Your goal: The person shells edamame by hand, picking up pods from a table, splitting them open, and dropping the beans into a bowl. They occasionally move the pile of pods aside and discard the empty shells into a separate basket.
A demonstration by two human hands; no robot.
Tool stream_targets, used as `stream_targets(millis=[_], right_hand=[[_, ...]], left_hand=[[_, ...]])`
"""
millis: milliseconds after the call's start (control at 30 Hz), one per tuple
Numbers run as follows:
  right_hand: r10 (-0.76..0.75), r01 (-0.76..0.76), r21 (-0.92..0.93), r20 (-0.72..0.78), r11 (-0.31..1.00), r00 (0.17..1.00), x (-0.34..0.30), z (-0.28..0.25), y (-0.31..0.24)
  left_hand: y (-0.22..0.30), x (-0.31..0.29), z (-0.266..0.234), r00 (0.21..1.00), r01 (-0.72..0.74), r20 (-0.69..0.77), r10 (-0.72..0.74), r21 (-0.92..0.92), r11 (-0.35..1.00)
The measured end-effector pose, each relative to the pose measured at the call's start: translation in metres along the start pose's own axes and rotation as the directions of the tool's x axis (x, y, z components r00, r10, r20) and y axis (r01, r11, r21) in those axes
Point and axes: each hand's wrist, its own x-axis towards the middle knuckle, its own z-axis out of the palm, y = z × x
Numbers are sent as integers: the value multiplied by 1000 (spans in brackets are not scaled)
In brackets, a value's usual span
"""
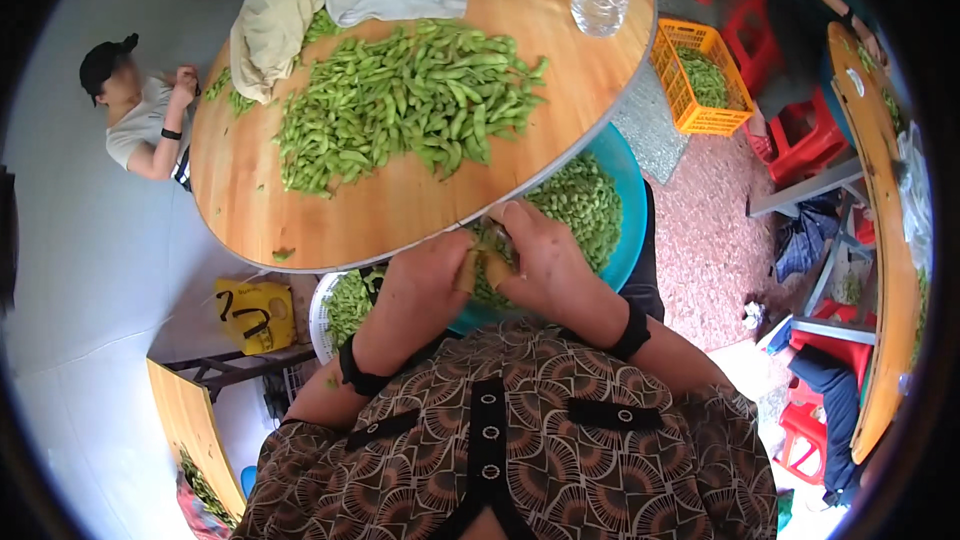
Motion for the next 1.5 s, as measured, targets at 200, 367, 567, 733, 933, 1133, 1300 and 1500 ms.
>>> stream_targets(millis=[200,367,567,733,933,1133,1300,1500], right_hand=[[-81,76,-161,-25,984,996,-2,7,-1],[-148,137,-200,-42,970,988,0,16,20],[71,12,-331,236,943,969,-19,4,70],[-5,104,-260,355,960,935,-23,22,67],[197,-169,-117,289,979,937,-12,9,33],[127,-162,167,202,973,971,3,-9,11],[248,-352,552,257,756,934,25,-17,-24],[245,-351,684,251,639,936,29,-9,-22]], left_hand=[[5,1,4,999,-37,16,37,-14,999],[8,-2,-4,997,29,75,-27,-17,999],[-31,-24,-93,849,222,384,-363,363,905],[-69,51,-92,977,183,-162,-136,327,927],[-110,113,-53,969,235,-179,-169,461,856],[-91,106,-59,971,167,-229,-63,473,865],[-40,66,-55,985,118,-93,-142,-231,966],[-11,33,-34,993,101,-11,-114,-399,912]])
